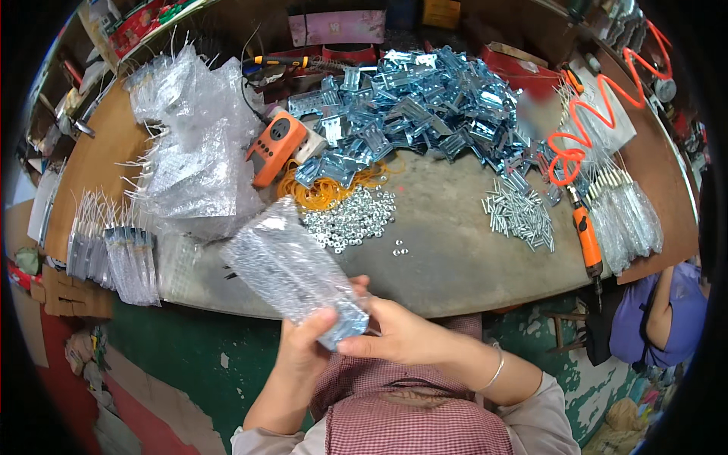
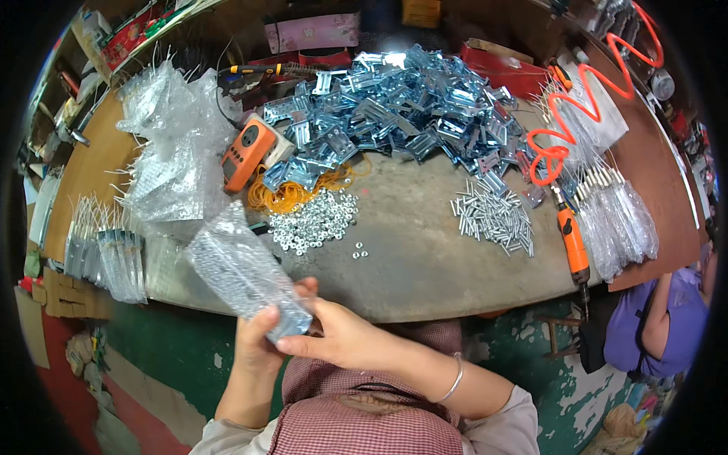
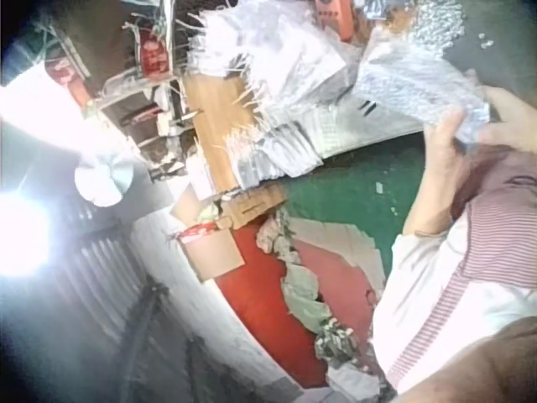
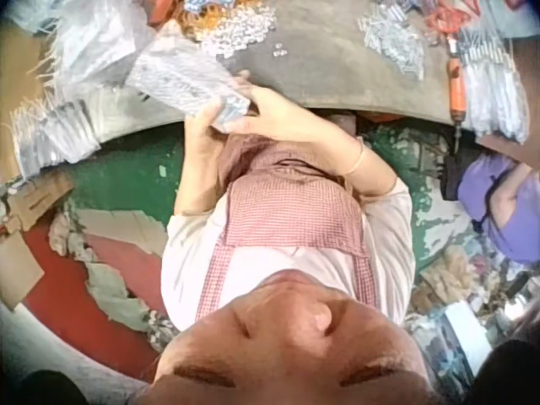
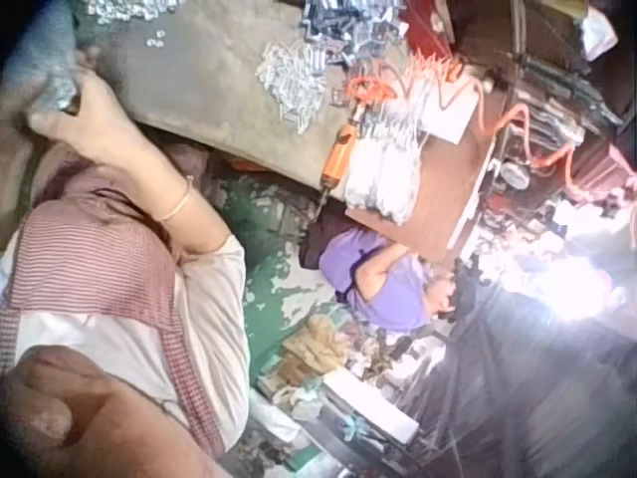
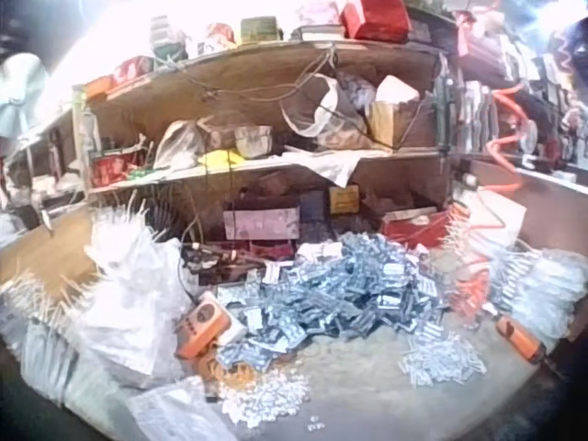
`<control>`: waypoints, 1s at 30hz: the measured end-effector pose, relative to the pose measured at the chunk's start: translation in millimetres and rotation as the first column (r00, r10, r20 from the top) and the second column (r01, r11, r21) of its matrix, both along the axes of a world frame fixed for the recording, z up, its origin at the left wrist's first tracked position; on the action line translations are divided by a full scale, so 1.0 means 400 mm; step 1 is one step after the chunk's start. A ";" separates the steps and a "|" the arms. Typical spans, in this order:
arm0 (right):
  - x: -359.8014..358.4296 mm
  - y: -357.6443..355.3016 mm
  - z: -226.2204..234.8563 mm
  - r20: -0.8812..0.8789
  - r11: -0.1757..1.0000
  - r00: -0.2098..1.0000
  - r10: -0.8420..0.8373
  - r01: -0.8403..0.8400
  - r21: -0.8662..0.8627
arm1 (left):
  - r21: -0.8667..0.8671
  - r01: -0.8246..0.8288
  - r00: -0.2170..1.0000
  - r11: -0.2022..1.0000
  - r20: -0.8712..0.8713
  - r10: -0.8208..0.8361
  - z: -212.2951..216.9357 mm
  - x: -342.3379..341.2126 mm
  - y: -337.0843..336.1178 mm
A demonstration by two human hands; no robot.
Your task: Assembling metal brackets onto electrical components using a power screwdriver at a workbench.
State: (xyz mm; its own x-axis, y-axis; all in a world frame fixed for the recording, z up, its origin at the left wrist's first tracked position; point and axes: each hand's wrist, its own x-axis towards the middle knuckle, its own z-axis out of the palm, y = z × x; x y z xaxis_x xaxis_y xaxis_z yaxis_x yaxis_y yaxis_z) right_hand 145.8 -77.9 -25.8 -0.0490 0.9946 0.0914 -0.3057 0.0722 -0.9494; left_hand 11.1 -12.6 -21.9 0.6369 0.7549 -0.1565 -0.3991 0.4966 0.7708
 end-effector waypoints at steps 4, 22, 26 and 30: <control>0.128 0.128 0.043 0.392 0.987 0.920 0.000 0.064 -0.149 | 0.024 -0.170 0.985 0.985 0.002 0.170 0.024 -0.054 0.049; 0.238 0.372 0.016 0.532 0.936 0.770 -0.352 0.288 0.202 | 0.643 0.024 0.651 0.766 -0.591 0.476 0.045 -0.147 0.116; 0.170 0.289 0.078 0.613 0.977 0.764 -0.201 0.113 0.181 | 0.686 0.031 0.882 0.727 -0.360 0.303 0.041 -0.065 0.142; 0.154 0.133 0.072 0.373 0.962 0.892 -0.255 0.197 0.188 | 0.380 0.221 0.964 0.898 -0.223 -0.143 0.037 0.016 0.127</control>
State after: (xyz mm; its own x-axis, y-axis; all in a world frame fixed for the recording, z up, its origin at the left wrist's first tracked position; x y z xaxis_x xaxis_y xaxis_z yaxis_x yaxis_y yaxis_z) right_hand 207.3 -24.6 3.0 0.1149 0.9609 0.2520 0.1279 0.2372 -0.9630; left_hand 17.3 38.2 -7.2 0.7582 0.6520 0.0048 -0.1629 0.1823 0.9697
